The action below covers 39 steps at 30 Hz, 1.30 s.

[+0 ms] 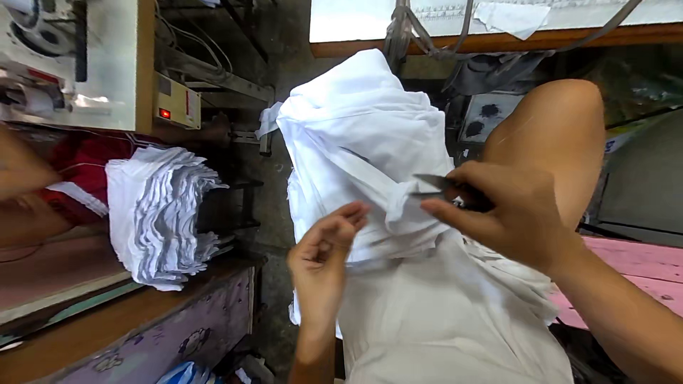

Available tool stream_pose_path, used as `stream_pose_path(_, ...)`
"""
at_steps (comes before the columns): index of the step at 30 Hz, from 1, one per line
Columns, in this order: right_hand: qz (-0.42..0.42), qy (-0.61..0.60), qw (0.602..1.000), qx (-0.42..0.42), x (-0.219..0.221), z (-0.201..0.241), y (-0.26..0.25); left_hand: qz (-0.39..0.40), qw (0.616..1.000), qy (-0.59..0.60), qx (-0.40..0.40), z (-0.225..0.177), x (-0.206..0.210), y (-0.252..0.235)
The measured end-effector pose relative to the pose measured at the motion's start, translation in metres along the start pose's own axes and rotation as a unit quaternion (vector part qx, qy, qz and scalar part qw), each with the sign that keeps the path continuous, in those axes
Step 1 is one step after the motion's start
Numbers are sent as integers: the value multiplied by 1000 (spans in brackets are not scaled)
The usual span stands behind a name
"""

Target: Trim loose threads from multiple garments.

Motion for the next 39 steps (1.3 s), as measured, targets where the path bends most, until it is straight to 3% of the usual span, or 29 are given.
stream_pose_path(2,-1,-59,997,54,0,-11,1,-78,983,-146,74,-5,-41,-5)
stream_pose_path(3,-1,-86,994,68,1,-15,3,-134,952,-251,115,-10,-65,-7)
stream_pose_path(5,9,-144,987,78,8,-18,9,-231,837,-477,134,-22,-105,-5)
stream_pose_path(6,19,-170,982,79,13,-19,12,-224,802,-542,114,-29,-117,-4)
stream_pose_path(7,29,-196,977,80,18,-19,16,-192,792,-571,95,-33,-122,-3)
stream_pose_path(9,45,-234,968,73,29,-14,22,-124,817,-558,76,-30,-113,2)
stream_pose_path(12,51,-260,962,60,46,-2,26,0,944,-330,19,-4,-65,9)
stream_pose_path(14,62,-280,957,46,53,5,30,81,975,-203,-45,11,-25,13)
stream_pose_path(19,47,-330,943,14,55,13,30,68,994,-22,-86,17,12,21)
stream_pose_path(30,31,-282,959,-9,38,2,20,-31,991,-127,-27,37,37,14)
stream_pose_path(39,30,-229,969,-86,35,4,13,23,994,49,-92,17,36,17)
Point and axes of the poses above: each hand's wrist, its own y-axis away from the middle knuckle, its own x-axis out of the palm, z = x × y, the point moved 3 cm from there along -y, towards the middle knuckle, and after that the axes turned 2 degrees about y, right-handed, at the moved point
